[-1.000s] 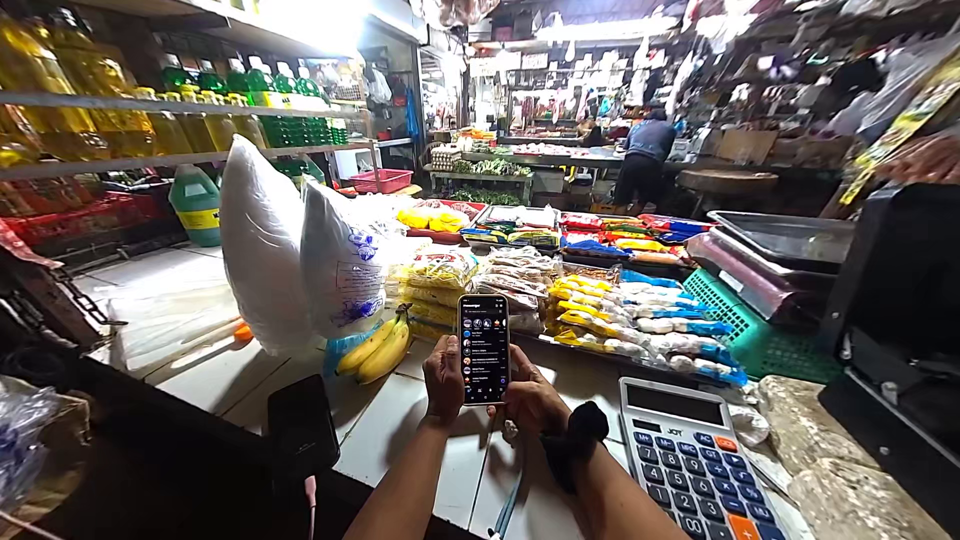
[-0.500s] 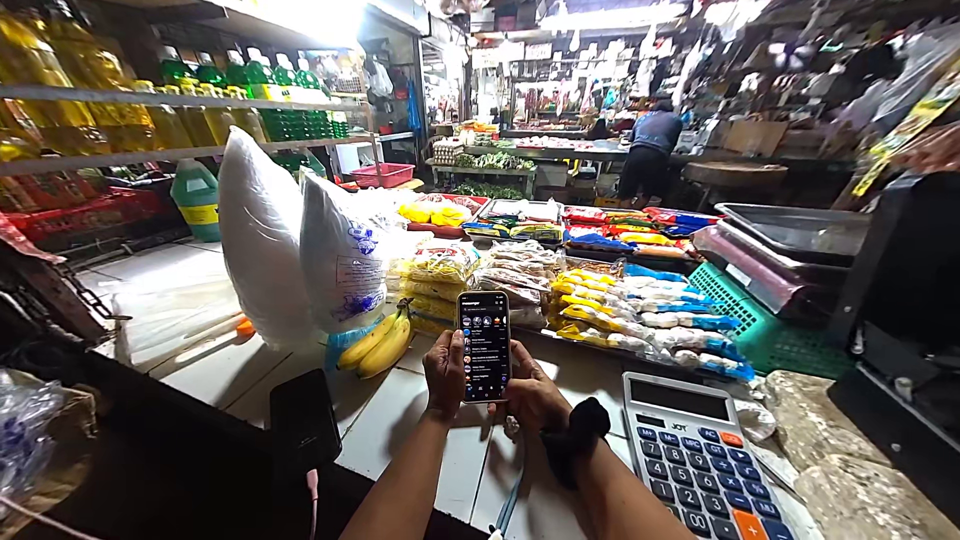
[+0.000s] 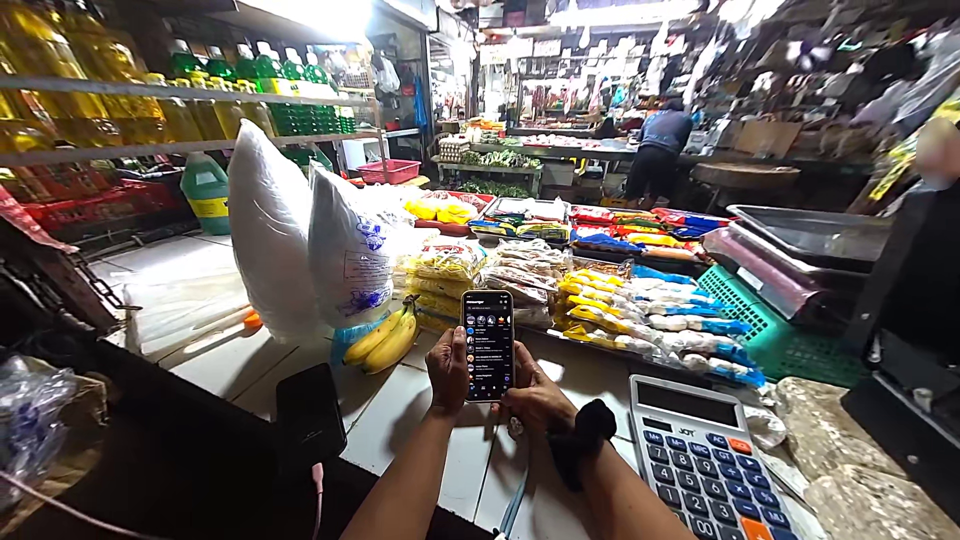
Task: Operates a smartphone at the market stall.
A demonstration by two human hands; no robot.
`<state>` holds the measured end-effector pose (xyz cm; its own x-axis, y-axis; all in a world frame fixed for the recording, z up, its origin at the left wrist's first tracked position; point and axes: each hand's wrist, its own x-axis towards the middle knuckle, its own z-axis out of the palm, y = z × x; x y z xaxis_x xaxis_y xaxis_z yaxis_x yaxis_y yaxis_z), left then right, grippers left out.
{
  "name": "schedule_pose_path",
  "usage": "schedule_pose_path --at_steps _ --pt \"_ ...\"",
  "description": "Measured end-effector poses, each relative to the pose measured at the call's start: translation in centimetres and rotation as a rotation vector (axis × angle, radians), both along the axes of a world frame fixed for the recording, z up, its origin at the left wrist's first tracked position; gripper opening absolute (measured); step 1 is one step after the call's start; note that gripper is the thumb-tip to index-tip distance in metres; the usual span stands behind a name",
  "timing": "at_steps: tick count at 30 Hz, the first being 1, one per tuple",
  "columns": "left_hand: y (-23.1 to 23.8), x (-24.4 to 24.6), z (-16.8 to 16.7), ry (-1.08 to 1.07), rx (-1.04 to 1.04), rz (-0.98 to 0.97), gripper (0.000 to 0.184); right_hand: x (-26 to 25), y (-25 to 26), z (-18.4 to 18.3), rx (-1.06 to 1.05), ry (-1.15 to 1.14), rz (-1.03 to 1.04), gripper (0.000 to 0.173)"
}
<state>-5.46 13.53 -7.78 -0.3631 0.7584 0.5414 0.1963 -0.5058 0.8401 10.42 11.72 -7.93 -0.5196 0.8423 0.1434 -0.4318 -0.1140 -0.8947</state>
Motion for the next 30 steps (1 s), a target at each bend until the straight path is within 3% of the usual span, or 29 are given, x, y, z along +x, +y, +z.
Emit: schedule_pose_path --at_steps 4,23,30 --pt "-0.1 0.0 0.1 0.023 -0.02 0.005 0.04 0.2 0.2 -0.3 -0.005 -0.039 -0.004 0.074" --pt "-0.1 0.0 -0.1 -0.126 0.008 -0.046 0.046 0.0 0.3 -0.4 0.026 -0.03 0.004 0.075" --pt "0.0 0.1 -0.1 -0.107 0.024 -0.056 0.046 -0.8 -0.2 0.0 0.045 -0.099 -0.136 0.069"
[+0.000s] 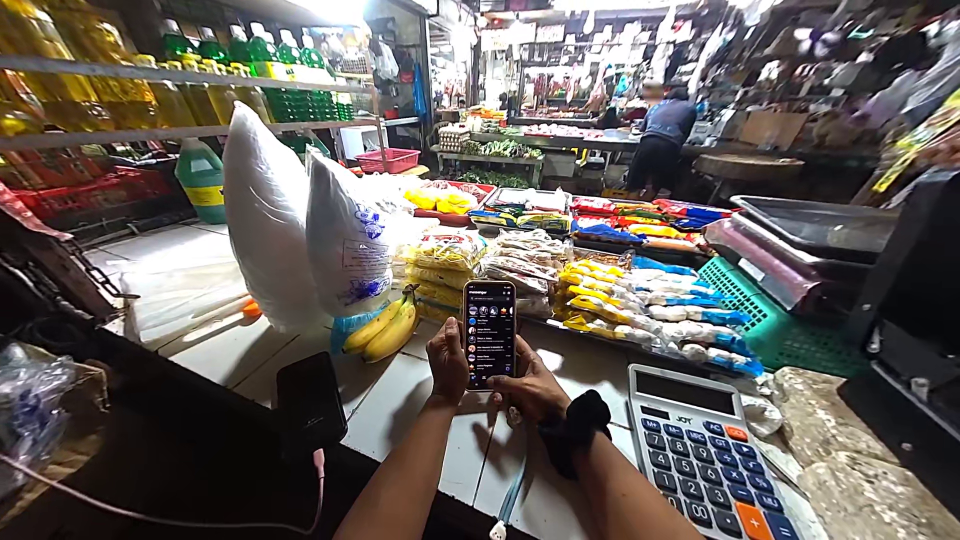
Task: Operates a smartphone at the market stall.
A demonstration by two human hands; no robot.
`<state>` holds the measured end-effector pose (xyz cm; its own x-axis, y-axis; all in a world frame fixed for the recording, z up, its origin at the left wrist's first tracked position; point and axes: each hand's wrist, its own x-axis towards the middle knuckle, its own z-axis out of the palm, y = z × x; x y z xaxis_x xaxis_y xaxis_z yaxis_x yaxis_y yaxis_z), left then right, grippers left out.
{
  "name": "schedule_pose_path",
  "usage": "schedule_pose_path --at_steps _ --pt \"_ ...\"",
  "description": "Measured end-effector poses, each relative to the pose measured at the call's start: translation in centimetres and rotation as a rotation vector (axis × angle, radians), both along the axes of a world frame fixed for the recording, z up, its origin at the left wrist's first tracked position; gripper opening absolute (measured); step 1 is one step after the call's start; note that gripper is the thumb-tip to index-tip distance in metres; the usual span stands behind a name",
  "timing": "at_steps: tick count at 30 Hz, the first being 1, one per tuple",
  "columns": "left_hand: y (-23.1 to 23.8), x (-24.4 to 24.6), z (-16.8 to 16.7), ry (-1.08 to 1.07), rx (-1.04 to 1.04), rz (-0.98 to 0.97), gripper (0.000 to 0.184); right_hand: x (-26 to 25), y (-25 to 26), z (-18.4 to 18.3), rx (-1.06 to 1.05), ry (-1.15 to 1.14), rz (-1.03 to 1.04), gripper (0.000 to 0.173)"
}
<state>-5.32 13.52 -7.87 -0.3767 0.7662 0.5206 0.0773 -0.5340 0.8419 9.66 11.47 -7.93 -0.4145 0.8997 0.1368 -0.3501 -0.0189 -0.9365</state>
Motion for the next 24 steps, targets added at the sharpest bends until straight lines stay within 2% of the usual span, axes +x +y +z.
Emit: schedule_pose_path --at_steps 6,12,24 --pt "-0.05 0.04 0.08 0.017 0.002 0.008 0.047 -0.31 -0.27 0.27 0.028 -0.141 -0.082 0.069" --pt "0.01 0.04 0.04 0.018 -0.007 0.021 0.048 0.42 0.18 0.06 -0.019 -0.039 0.028 0.074" --pt "-0.22 0.1 0.25 -0.017 -0.01 0.013 0.047 0.54 0.26 -0.16 -0.035 0.039 0.072 0.074"
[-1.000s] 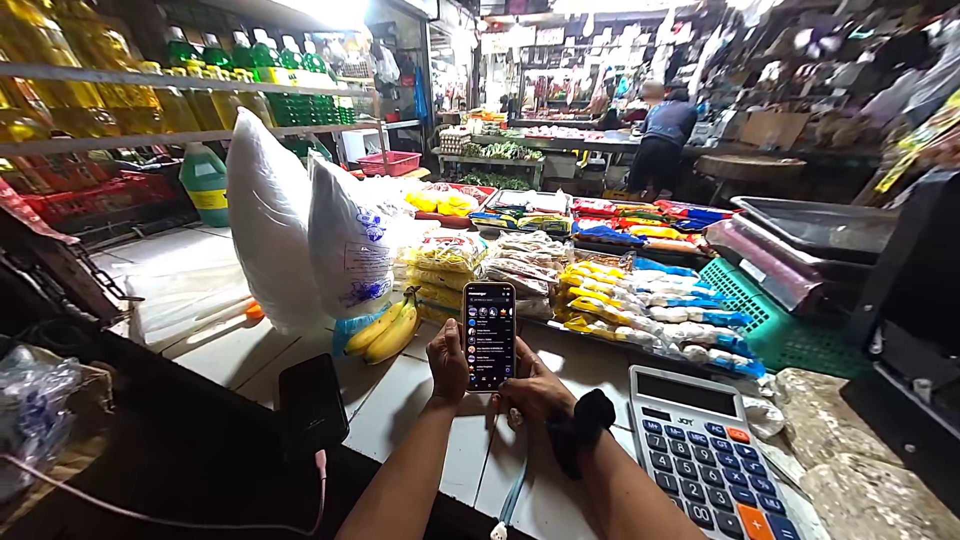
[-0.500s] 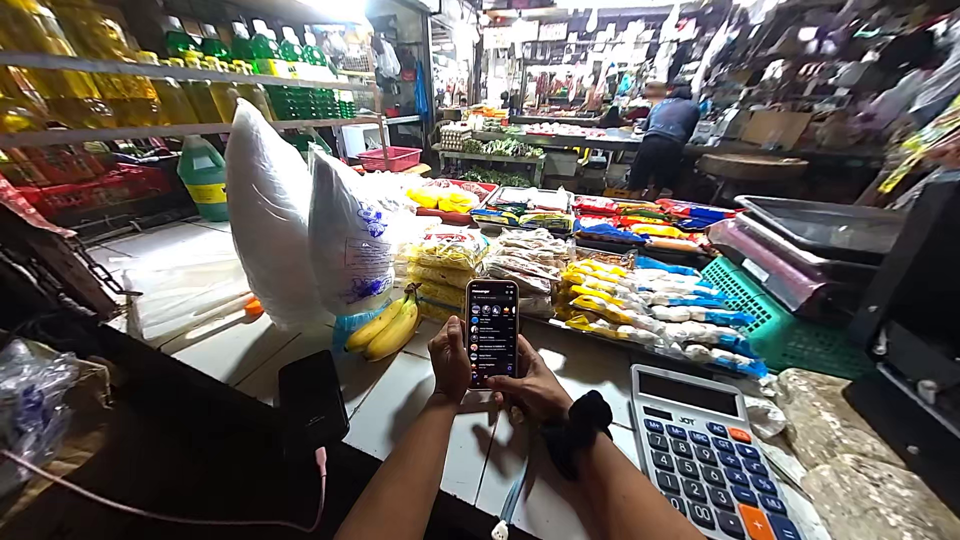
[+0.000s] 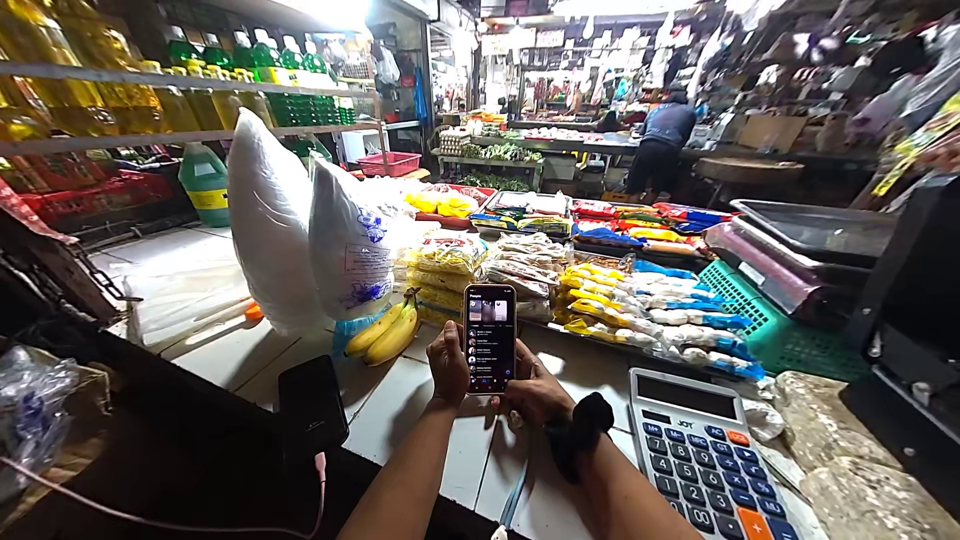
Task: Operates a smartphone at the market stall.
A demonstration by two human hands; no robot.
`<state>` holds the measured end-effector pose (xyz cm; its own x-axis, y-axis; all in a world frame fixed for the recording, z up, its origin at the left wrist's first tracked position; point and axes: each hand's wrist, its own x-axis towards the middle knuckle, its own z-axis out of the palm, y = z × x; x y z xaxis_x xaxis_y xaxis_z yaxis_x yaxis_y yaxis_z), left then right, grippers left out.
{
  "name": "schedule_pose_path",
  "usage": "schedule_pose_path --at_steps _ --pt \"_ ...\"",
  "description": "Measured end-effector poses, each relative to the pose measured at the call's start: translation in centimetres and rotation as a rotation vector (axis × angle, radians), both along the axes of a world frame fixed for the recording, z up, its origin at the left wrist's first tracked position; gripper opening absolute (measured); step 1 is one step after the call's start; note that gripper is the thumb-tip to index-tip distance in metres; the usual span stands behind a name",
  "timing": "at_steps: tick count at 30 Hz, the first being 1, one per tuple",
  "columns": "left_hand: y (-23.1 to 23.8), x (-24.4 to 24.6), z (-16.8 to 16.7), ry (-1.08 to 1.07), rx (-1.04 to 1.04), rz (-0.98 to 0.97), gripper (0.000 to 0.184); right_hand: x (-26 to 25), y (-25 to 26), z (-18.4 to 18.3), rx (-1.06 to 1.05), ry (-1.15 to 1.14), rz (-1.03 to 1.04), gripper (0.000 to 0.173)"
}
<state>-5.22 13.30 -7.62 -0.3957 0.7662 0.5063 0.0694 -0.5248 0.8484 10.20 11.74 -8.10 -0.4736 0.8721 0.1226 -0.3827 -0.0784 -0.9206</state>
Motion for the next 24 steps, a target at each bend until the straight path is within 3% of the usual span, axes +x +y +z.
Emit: schedule_pose_path --at_steps 24 --pt "0.31 0.05 -0.27 -0.028 -0.005 0.004 0.049 0.02 0.1 -0.17 0.016 0.019 0.009 0.074"
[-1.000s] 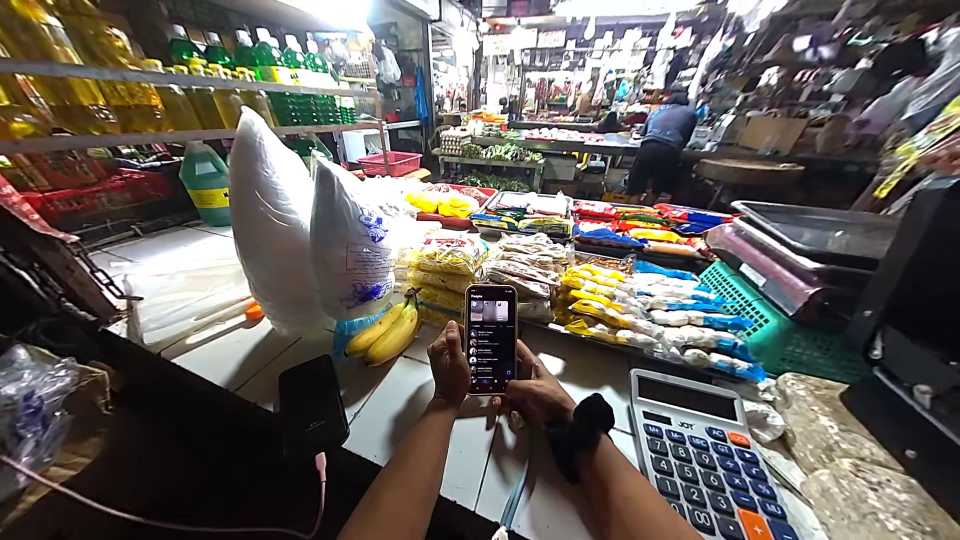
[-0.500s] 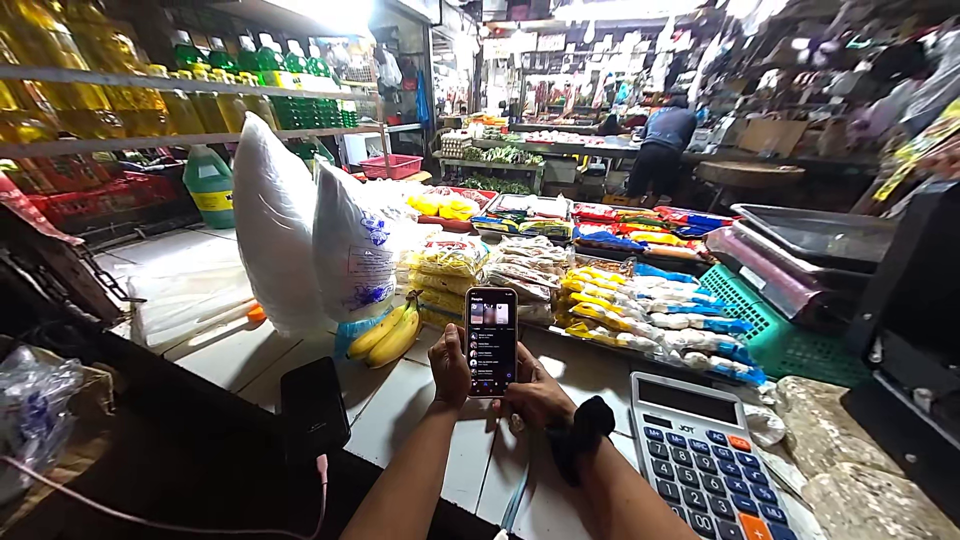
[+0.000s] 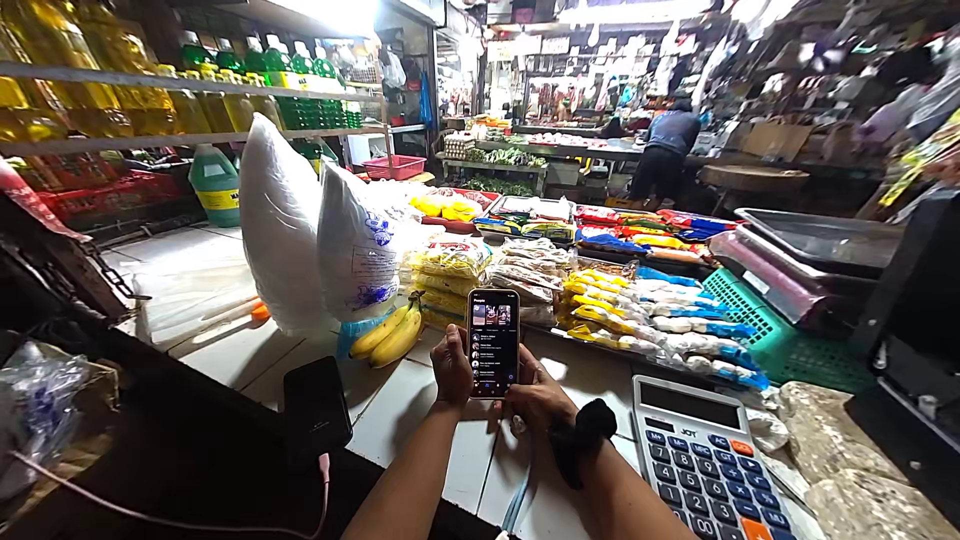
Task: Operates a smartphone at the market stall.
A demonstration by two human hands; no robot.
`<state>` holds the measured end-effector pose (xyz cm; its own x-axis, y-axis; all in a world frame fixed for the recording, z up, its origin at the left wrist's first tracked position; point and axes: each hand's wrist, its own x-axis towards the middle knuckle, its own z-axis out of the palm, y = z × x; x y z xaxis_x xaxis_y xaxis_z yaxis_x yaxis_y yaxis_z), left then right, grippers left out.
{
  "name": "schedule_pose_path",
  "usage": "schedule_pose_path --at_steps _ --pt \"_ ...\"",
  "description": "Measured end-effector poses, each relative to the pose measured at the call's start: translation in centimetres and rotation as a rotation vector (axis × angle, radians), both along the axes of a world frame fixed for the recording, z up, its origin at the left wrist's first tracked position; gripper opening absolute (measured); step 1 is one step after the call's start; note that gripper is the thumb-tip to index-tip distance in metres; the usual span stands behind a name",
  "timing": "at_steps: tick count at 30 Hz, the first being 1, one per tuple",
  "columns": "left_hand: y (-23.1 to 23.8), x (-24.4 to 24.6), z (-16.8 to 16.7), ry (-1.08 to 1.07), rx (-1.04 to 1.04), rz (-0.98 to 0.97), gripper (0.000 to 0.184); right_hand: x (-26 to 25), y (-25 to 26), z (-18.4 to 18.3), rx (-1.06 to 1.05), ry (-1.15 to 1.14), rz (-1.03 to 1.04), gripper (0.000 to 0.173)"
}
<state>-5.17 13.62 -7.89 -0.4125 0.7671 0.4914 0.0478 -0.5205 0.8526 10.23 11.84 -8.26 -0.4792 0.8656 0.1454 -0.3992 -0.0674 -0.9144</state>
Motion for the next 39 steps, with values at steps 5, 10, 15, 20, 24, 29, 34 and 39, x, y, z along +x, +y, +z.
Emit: schedule_pose_path --at_steps 5,10,15,20,24,29,34,39 --pt "0.14 -0.03 -0.19 0.006 0.0 0.001 0.05 0.03 0.11 -0.13 0.008 -0.003 0.008 0.073" --pt "-0.03 0.01 0.02 -0.007 -0.009 -0.004 0.049 0.01 0.09 -0.11 -0.001 -0.004 0.002 0.071" --pt "-0.02 -0.01 0.04 -0.007 -0.014 -0.003 0.05 0.06 0.13 -0.2 0.02 -0.025 0.0 0.072" --pt "-0.16 0.04 0.15 -0.001 -0.015 0.013 0.05 0.02 0.06 -0.05 0.027 -0.026 -0.004 0.071" --pt "-0.14 0.06 0.1 -0.003 -0.001 0.017 0.049 -0.04 0.06 -0.06 0.009 -0.015 -0.01 0.072" --pt "-0.2 0.09 0.18 0.011 -0.016 0.031 0.049 0.03 0.06 -0.02 0.004 -0.014 0.005 0.072" --pt "-0.48 0.27 0.7 0.051 -0.081 0.096 0.052 -0.11 0.02 0.06 0.002 -0.018 -0.014 0.075" --pt "-0.43 0.19 0.46 0.022 -0.042 0.065 0.051 -0.15 0.08 -0.04 -0.002 -0.024 -0.017 0.075"
